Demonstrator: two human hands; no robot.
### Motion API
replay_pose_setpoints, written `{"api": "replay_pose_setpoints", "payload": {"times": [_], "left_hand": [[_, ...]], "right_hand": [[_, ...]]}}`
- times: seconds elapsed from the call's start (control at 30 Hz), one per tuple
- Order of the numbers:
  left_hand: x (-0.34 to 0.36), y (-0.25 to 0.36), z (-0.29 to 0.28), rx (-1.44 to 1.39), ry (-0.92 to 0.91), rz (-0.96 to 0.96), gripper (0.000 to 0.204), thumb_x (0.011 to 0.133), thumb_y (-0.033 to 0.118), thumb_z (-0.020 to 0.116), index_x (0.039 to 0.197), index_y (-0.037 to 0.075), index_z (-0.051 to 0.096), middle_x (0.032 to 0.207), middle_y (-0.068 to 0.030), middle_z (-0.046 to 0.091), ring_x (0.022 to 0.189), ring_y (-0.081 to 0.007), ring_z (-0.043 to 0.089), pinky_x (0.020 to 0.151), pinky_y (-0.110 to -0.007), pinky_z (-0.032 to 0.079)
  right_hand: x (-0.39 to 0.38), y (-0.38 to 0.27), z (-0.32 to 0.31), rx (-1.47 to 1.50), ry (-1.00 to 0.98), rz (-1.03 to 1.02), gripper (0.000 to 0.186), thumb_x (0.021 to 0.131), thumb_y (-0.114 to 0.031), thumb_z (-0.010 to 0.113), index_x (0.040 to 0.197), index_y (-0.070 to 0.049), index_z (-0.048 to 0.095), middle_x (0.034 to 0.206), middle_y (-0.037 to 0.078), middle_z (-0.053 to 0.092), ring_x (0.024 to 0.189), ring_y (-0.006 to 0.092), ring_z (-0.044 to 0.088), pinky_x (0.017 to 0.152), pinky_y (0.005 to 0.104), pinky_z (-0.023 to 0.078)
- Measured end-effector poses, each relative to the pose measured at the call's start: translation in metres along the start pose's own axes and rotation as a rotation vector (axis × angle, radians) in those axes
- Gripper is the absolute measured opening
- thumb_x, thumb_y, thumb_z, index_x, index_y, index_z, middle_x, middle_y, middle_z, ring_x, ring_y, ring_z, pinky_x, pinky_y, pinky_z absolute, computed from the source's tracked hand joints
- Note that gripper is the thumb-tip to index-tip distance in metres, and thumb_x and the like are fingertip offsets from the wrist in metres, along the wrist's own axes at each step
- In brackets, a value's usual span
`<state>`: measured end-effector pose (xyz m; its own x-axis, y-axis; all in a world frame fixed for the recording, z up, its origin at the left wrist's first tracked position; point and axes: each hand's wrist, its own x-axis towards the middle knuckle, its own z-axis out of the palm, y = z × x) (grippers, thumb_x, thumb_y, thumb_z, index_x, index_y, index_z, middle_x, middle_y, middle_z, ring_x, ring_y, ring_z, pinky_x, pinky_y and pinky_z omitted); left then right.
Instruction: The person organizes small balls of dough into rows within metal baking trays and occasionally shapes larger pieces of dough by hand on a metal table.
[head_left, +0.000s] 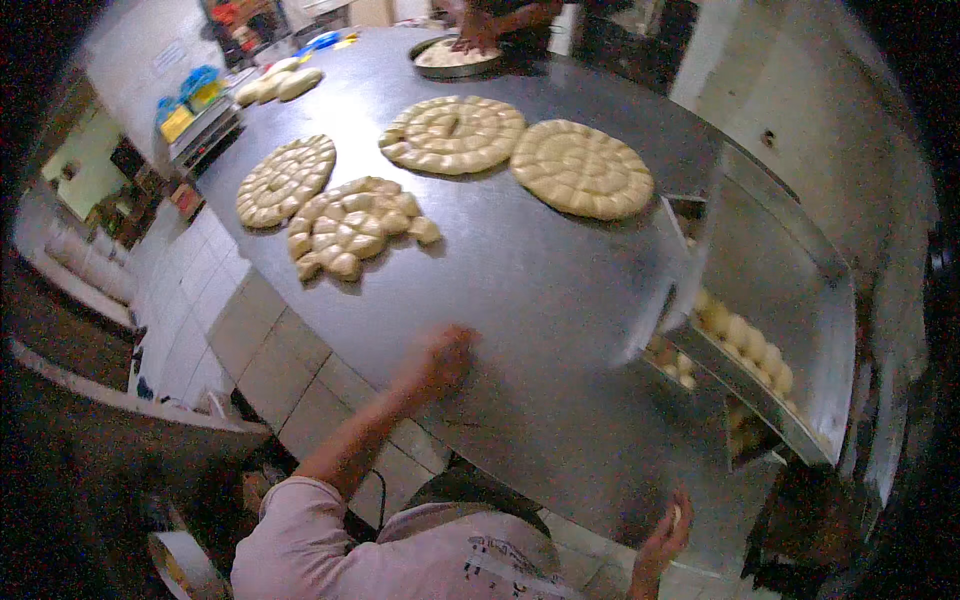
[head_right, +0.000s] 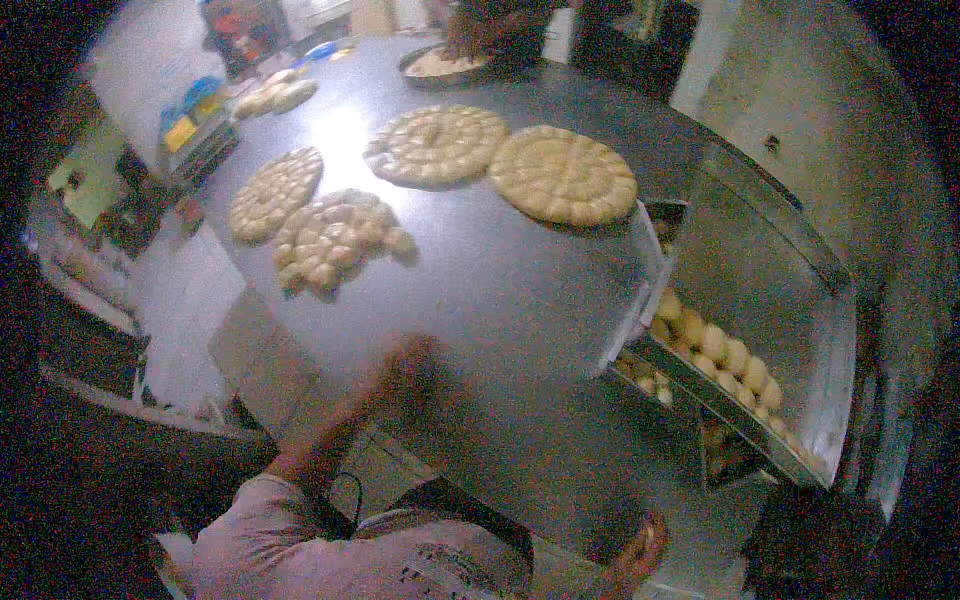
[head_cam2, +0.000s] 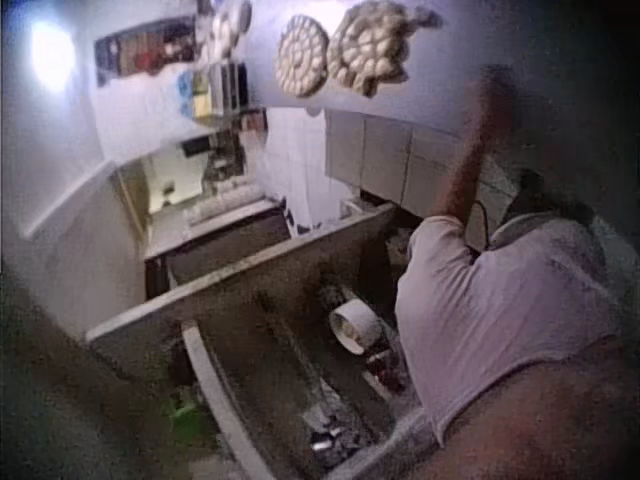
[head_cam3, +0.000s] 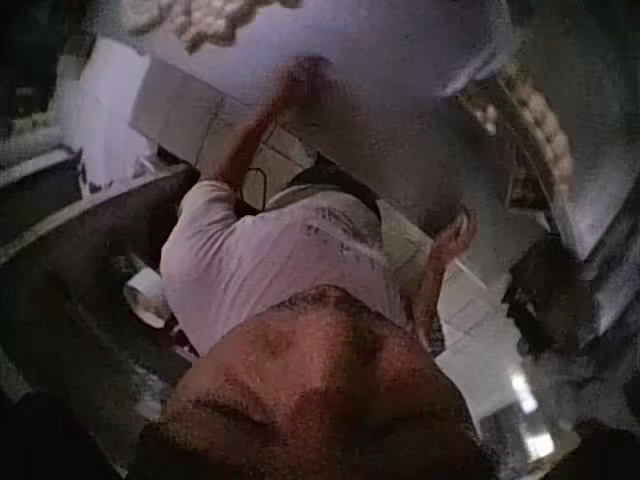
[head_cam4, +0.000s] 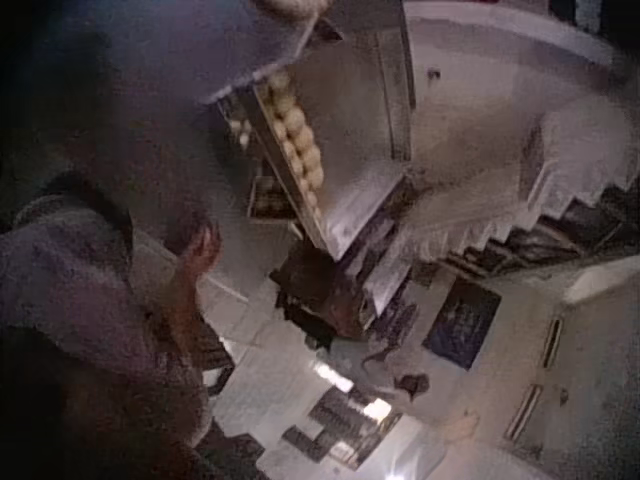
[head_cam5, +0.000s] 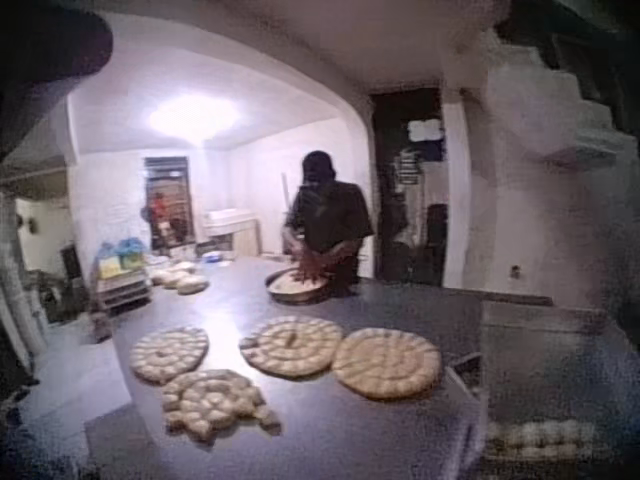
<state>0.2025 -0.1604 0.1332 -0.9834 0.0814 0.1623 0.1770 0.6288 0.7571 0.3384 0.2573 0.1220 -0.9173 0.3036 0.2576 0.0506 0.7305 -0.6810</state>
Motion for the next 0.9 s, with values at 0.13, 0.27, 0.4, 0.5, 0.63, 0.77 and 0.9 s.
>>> {"api": "replay_pose_setpoints", "payload": {"times": [0.13, 0.27, 0.4, 0.5, 0.63, 0.77, 0.9], "left_hand": [[-0.012, -0.109, -0.112, 0.888, 0.750, -0.097, 0.041, 0.076, 0.011, 0.057, 0.116, 0.006, 0.052, 0.106, -0.0167, 0.055, 0.098, -0.0334, 0.050, 0.089, -0.041, 0.038], [0.007, -0.156, -0.109, 0.914, 0.545, -0.263, 0.041, 0.078, 0.013, 0.055, 0.118, 0.007, 0.051, 0.110, -0.0168, 0.054, 0.100, -0.0341, 0.048, 0.091, -0.041, 0.036], [0.015, -0.183, -0.119, 1.018, 0.560, -0.210, 0.040, 0.079, 0.010, 0.052, 0.119, 0.005, 0.050, 0.112, -0.0163, 0.054, 0.096, -0.0345, 0.050, 0.087, -0.041, 0.040], [0.045, -0.141, -0.101, 0.708, 0.344, -0.495, 0.036, 0.076, 0.004, 0.049, 0.112, 0.001, 0.053, 0.093, -0.0217, 0.059, 0.083, -0.0356, 0.058, 0.075, -0.042, 0.046], [0.003, -0.171, -0.114, 0.629, 0.272, -0.257, 0.026, 0.082, 0.016, 0.045, 0.102, 0.001, 0.054, 0.082, -0.0172, 0.056, 0.083, -0.0326, 0.057, 0.070, -0.042, 0.046], [-0.023, -0.092, -0.089, -0.476, 0.391, -0.369, 0.034, 0.092, 0.034, 0.043, 0.105, 0.003, 0.046, 0.098, -0.0114, 0.051, 0.098, -0.0259, 0.055, 0.081, -0.039, 0.046], [0.007, 0.045, 0.011, -0.855, 0.139, -0.406, 0.028, 0.091, 0.032, 0.045, 0.101, 0.006, 0.044, 0.098, -0.0096, 0.048, 0.090, -0.0276, 0.056, 0.077, -0.039, 0.048]], "right_hand": [[-0.004, 0.118, -0.026, -0.924, 0.115, -0.255, 0.035, 0.091, -0.025, 0.041, 0.116, -0.002, 0.051, 0.122, 0.020, 0.048, 0.111, 0.0344, 0.047, 0.091, 0.0435, 0.039], [0.068, 0.080, 0.012, -0.620, 0.071, 0.130, 0.030, 0.089, -0.024, 0.045, 0.104, -0.001, 0.054, 0.109, 0.021, 0.053, 0.100, 0.0341, 0.051, 0.087, 0.0452, 0.040], [0.016, 0.029, 0.014, -0.225, 0.090, -0.209, 0.027, 0.087, -0.023, 0.049, 0.094, 0.001, 0.057, 0.094, 0.021, 0.058, 0.087, 0.0335, 0.056, 0.083, 0.0451, 0.042], [0.052, 0.129, -0.048, -0.968, 0.263, -0.026, 0.028, 0.084, -0.023, 0.052, 0.101, 0.000, 0.055, 0.100, 0.019, 0.054, 0.092, 0.0309, 0.051, 0.083, 0.0408, 0.040], [0.101, 0.070, 0.003, -0.514, 0.046, 0.164, 0.035, 0.083, -0.027, 0.053, 0.105, -0.001, 0.052, 0.105, 0.019, 0.052, 0.103, 0.0363, 0.045, 0.092, 0.0468, 0.033], [0.087, 0.070, 0.001, -0.635, -0.050, -0.161, 0.038, 0.079, -0.027, 0.057, 0.105, 0.000, 0.051, 0.107, 0.020, 0.051, 0.108, 0.0409, 0.042, 0.097, 0.0509, 0.028], [0.139, 0.136, -0.029, -0.629, 0.093, 0.139, 0.032, 0.075, -0.022, 0.059, 0.097, -0.001, 0.054, 0.112, 0.019, 0.050, 0.110, 0.0368, 0.042, 0.097, 0.0479, 0.030]]}}
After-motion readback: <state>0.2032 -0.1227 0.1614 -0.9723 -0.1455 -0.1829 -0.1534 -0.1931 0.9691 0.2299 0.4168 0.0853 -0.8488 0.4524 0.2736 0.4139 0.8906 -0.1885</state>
